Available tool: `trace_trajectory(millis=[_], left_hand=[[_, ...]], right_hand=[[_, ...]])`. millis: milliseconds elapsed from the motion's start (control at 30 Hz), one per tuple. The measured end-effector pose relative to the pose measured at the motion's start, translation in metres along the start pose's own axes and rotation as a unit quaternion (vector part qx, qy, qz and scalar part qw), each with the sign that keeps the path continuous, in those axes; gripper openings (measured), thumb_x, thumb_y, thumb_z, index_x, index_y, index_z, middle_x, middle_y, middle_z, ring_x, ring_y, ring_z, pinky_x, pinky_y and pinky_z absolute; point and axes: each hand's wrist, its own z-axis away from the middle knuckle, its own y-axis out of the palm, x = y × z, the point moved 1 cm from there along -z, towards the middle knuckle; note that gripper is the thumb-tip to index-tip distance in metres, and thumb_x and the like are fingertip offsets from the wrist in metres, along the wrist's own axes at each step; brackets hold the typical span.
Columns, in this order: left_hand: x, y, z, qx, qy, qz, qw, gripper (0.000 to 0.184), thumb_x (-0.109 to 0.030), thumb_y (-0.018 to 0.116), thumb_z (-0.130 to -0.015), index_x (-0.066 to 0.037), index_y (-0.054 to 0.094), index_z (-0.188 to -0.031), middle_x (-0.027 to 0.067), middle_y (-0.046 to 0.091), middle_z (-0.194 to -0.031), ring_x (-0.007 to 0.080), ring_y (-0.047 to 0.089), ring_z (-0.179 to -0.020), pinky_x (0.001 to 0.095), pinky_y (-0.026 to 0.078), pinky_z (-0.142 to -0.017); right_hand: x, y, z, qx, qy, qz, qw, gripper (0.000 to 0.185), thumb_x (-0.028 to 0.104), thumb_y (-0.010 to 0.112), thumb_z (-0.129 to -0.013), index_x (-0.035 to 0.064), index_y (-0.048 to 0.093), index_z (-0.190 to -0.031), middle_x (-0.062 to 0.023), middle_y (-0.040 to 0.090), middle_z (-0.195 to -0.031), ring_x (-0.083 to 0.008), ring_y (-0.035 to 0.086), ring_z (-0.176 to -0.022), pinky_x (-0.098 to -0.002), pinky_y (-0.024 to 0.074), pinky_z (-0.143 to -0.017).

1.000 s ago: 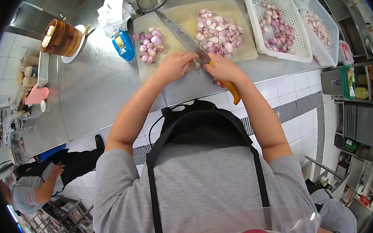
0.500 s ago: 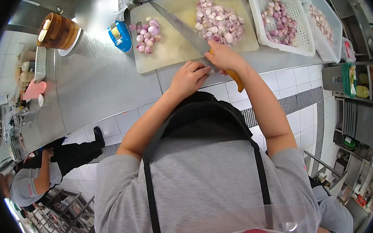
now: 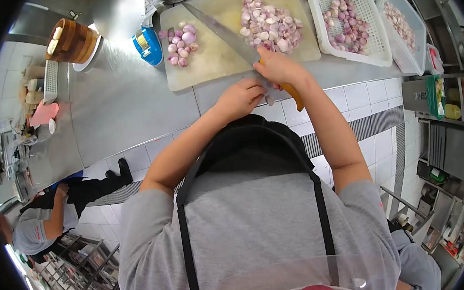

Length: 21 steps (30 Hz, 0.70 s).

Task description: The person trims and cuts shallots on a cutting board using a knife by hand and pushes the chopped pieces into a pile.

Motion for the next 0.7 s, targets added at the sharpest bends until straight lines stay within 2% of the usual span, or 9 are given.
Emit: trace_trajectory(millis=[167, 233, 333, 367, 400, 467, 533, 600, 700], left_hand=[[-0.003, 0.000, 0.000, -0.020, 0.051, 0.011, 0.998, 0.022, -0.004, 0.056, -0.077, -0.007, 0.062, -0.097, 0.0096, 0.059, -0.097, 0.0267, 0.056, -0.091, 0.0349, 0.048, -0.076], [0.010, -0.003, 0.001, -0.151, -0.110, 0.054, 0.981, 0.026, 0.000, 0.056, -0.075, -0.006, 0.061, -0.100, 0.0110, 0.060, -0.094, 0.0286, 0.057, -0.088, 0.0353, 0.049, -0.072], [0.008, -0.010, 0.002, -0.154, -0.223, 0.137, 0.953, 0.029, -0.001, 0.060, -0.072, -0.005, 0.060, -0.102, 0.0110, 0.060, -0.092, 0.0290, 0.057, -0.085, 0.0368, 0.048, -0.070], [-0.002, -0.014, 0.002, -0.169, -0.099, 0.055, 0.979, 0.027, -0.007, 0.065, -0.070, -0.006, 0.061, -0.096, 0.0085, 0.060, -0.088, 0.0265, 0.057, -0.082, 0.0352, 0.048, -0.068], [-0.003, -0.013, 0.000, -0.164, -0.098, 0.059, 0.980, 0.027, -0.007, 0.065, -0.070, -0.006, 0.061, -0.096, 0.0085, 0.060, -0.088, 0.0265, 0.057, -0.082, 0.0352, 0.048, -0.068], [-0.015, -0.003, 0.003, 0.008, 0.129, 0.035, 0.991, 0.025, -0.009, 0.068, -0.067, -0.006, 0.060, -0.091, 0.0061, 0.059, -0.086, 0.0250, 0.056, -0.082, 0.0336, 0.047, -0.066], [-0.008, -0.004, 0.001, -0.052, 0.114, 0.046, 0.991, 0.021, -0.010, 0.068, -0.069, -0.005, 0.059, -0.087, 0.0054, 0.058, -0.081, 0.0177, 0.057, -0.073, 0.0284, 0.046, -0.060], [0.007, -0.004, 0.008, -0.207, -0.264, 0.240, 0.911, 0.014, -0.011, 0.067, -0.074, -0.003, 0.059, -0.081, 0.0040, 0.055, -0.070, 0.0094, 0.051, -0.060, 0.0236, 0.040, -0.052], [0.021, -0.002, 0.012, -0.232, -0.261, 0.249, 0.903, 0.011, -0.011, 0.065, -0.078, -0.001, 0.059, -0.076, 0.0013, 0.050, -0.059, 0.0049, 0.041, -0.051, 0.0207, 0.033, -0.047]], right_hand=[[-0.008, 0.002, -0.002, 0.005, 0.005, -0.019, 1.000, 0.030, 0.017, 0.045, -0.087, -0.0025, 0.037, -0.109, -0.0172, 0.057, -0.066, -0.0238, 0.054, -0.041, -0.0372, 0.0429, -0.035], [-0.009, -0.002, -0.003, 0.001, 0.005, -0.038, 0.999, 0.028, 0.018, 0.046, -0.088, -0.0006, 0.036, -0.107, -0.0146, 0.055, -0.062, -0.0221, 0.053, -0.039, -0.0357, 0.0420, -0.033], [-0.013, 0.001, -0.008, 0.011, -0.002, -0.029, 1.000, 0.029, 0.018, 0.046, -0.088, -0.0007, 0.037, -0.107, -0.0151, 0.055, -0.064, -0.0222, 0.053, -0.039, -0.0353, 0.0421, -0.033], [-0.015, 0.001, -0.010, 0.009, -0.014, -0.022, 1.000, 0.029, 0.018, 0.045, -0.088, -0.0010, 0.037, -0.108, -0.0152, 0.055, -0.064, -0.0224, 0.052, -0.039, -0.0355, 0.0420, -0.033], [-0.014, 0.001, -0.009, 0.006, -0.023, -0.016, 1.000, 0.029, 0.018, 0.045, -0.088, -0.0013, 0.037, -0.108, -0.0153, 0.056, -0.064, -0.0227, 0.052, -0.039, -0.0356, 0.0419, -0.033], [-0.014, -0.003, -0.008, 0.008, -0.013, -0.004, 1.000, 0.029, 0.018, 0.044, -0.088, -0.0017, 0.037, -0.108, -0.0155, 0.056, -0.063, -0.0231, 0.052, -0.039, -0.0359, 0.0418, -0.034], [-0.011, -0.009, -0.006, 0.003, -0.011, 0.013, 1.000, 0.029, 0.018, 0.044, -0.088, -0.0020, 0.038, -0.107, -0.0158, 0.056, -0.063, -0.0235, 0.052, -0.039, -0.0362, 0.0418, -0.034], [-0.009, -0.012, -0.007, 0.013, -0.007, 0.041, 0.999, 0.029, 0.018, 0.044, -0.088, -0.0022, 0.039, -0.107, -0.0165, 0.056, -0.062, -0.0241, 0.052, -0.039, -0.0369, 0.0416, -0.034], [-0.014, -0.008, -0.007, -0.005, -0.021, 0.024, 0.999, 0.029, 0.018, 0.044, -0.087, -0.0021, 0.040, -0.108, -0.0172, 0.056, -0.062, -0.0244, 0.052, -0.040, -0.0369, 0.0415, -0.034]])
